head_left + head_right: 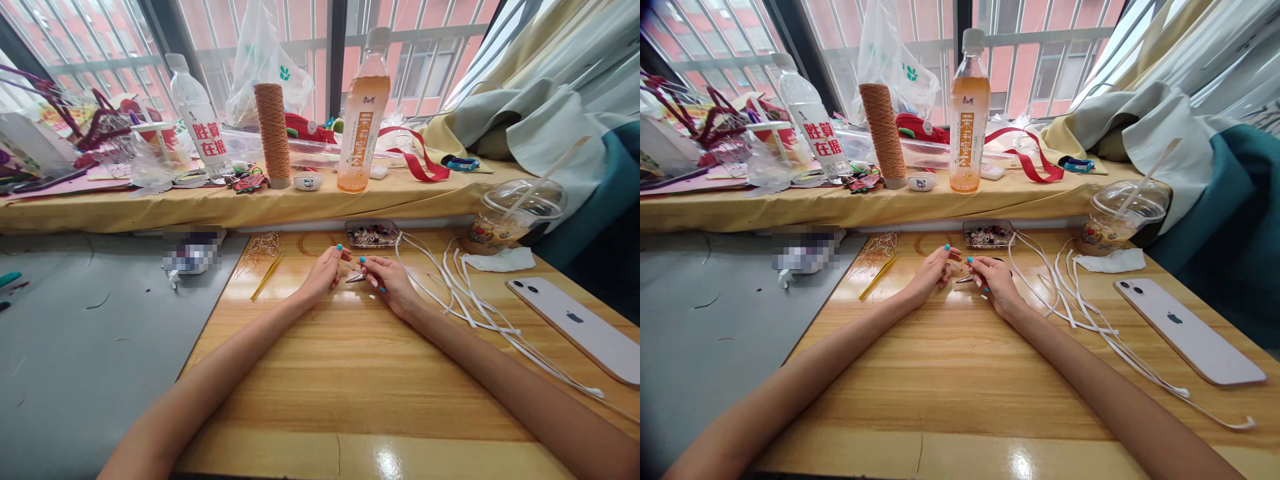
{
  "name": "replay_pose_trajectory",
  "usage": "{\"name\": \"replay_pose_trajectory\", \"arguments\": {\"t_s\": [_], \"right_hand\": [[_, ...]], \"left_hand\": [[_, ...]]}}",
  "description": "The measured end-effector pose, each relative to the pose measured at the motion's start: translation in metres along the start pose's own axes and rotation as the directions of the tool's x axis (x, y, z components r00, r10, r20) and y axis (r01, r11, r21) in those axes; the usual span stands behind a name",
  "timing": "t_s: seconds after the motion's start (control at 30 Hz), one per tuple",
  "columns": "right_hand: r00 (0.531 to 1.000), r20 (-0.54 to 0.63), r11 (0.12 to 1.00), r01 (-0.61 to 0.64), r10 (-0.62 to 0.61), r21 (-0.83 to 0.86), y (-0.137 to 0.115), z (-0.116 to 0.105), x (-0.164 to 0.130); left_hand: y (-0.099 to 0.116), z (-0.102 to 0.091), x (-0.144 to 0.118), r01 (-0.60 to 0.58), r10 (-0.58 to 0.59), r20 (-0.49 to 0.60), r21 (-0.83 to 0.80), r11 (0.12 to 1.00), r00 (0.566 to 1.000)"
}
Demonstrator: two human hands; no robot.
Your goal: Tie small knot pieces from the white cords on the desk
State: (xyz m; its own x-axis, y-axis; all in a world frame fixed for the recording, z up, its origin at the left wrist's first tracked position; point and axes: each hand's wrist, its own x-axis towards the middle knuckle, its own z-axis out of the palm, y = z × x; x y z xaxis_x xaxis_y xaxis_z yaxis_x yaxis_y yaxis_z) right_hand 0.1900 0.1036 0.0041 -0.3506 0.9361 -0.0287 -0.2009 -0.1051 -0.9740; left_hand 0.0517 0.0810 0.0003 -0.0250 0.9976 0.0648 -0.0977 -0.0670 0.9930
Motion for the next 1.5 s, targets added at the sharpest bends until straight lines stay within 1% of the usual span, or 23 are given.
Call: {"name": "replay_pose_trajectory", "arguments": {"t_s": [0.1, 0.17, 0.27, 0.4, 0.57, 0.7, 0.9, 1.0, 1.07, 1.13, 1.23, 1.3, 1.33, 1.4, 1.5], "right_hand": [[0.999, 0.043, 1.0, -0.004, 0.004, -0.005, 0.0, 0.0, 0.0], [0.998, 0.064, 1.0, -0.008, 0.009, -0.023, 0.0, 0.0, 0.001], [0.999, 0.05, 0.999, 0.006, -0.004, -0.046, 0.002, 0.0, 0.001], [0.998, 0.053, 0.995, 0.037, -0.032, -0.094, 0.004, 0.0, 0.001], [0.997, 0.072, 0.989, 0.034, -0.024, -0.142, 0.004, 0.001, -0.001], [0.997, 0.074, 0.985, 0.031, -0.018, -0.171, 0.005, 0.002, -0.002], [0.999, 0.038, 0.975, 0.044, -0.037, -0.218, 0.006, 0.003, -0.002], [0.997, 0.038, 0.963, 0.079, -0.072, -0.257, 0.006, 0.003, -0.002], [0.994, 0.049, 0.952, 0.104, -0.094, -0.288, 0.005, 0.003, -0.003], [0.991, 0.058, 0.936, 0.131, -0.118, -0.327, 0.004, 0.004, -0.004], [0.984, 0.041, 0.902, 0.178, -0.176, -0.393, 0.001, 0.004, -0.008], [0.976, 0.024, 0.871, 0.204, -0.216, -0.447, 0.0, 0.005, -0.011], [0.972, 0.022, 0.854, 0.215, -0.233, -0.474, 0.0, 0.005, -0.012], [0.964, 0.024, 0.823, 0.238, -0.263, -0.516, -0.001, 0.005, -0.013], [0.953, 0.045, 0.779, 0.273, -0.301, -0.565, 0.0, 0.006, -0.015]], "left_hand": [[0.004, -0.006, 0.0, 0.067, -0.055, 0.084, -0.148, 0.987, 0.995], [0.006, -0.01, 0.001, 0.094, -0.065, 0.153, -0.193, 0.977, 0.986], [0.009, -0.013, 0.0, 0.11, -0.075, 0.217, -0.154, 0.982, 0.973], [0.011, -0.016, 0.0, 0.14, -0.105, 0.262, -0.118, 0.983, 0.959], [0.011, -0.016, 0.002, 0.175, -0.141, 0.293, -0.092, 0.98, 0.946], [0.008, -0.015, 0.003, 0.141, -0.127, 0.309, -0.026, 0.99, 0.943], [0.004, -0.013, 0.001, 0.066, -0.095, 0.312, 0.102, 0.993, 0.945], [0.002, -0.013, 0.001, -0.01, -0.045, 0.298, 0.182, 0.983, 0.954], [0.001, -0.012, 0.0, -0.095, 0.019, 0.277, 0.263, 0.96, 0.961], [0.0, -0.009, 0.0, -0.185, 0.086, 0.259, 0.389, 0.902, 0.962], [0.001, -0.004, -0.002, -0.288, 0.168, 0.247, 0.607, 0.741, 0.954], [0.002, -0.001, -0.004, -0.331, 0.203, 0.264, 0.682, 0.652, 0.943], [0.002, 0.0, -0.005, -0.347, 0.212, 0.276, 0.693, 0.632, 0.938], [0.002, 0.002, -0.006, -0.359, 0.215, 0.289, 0.698, 0.62, 0.933], [0.003, 0.004, -0.007, -0.331, 0.2, 0.265, 0.717, 0.613, 0.943]]}}
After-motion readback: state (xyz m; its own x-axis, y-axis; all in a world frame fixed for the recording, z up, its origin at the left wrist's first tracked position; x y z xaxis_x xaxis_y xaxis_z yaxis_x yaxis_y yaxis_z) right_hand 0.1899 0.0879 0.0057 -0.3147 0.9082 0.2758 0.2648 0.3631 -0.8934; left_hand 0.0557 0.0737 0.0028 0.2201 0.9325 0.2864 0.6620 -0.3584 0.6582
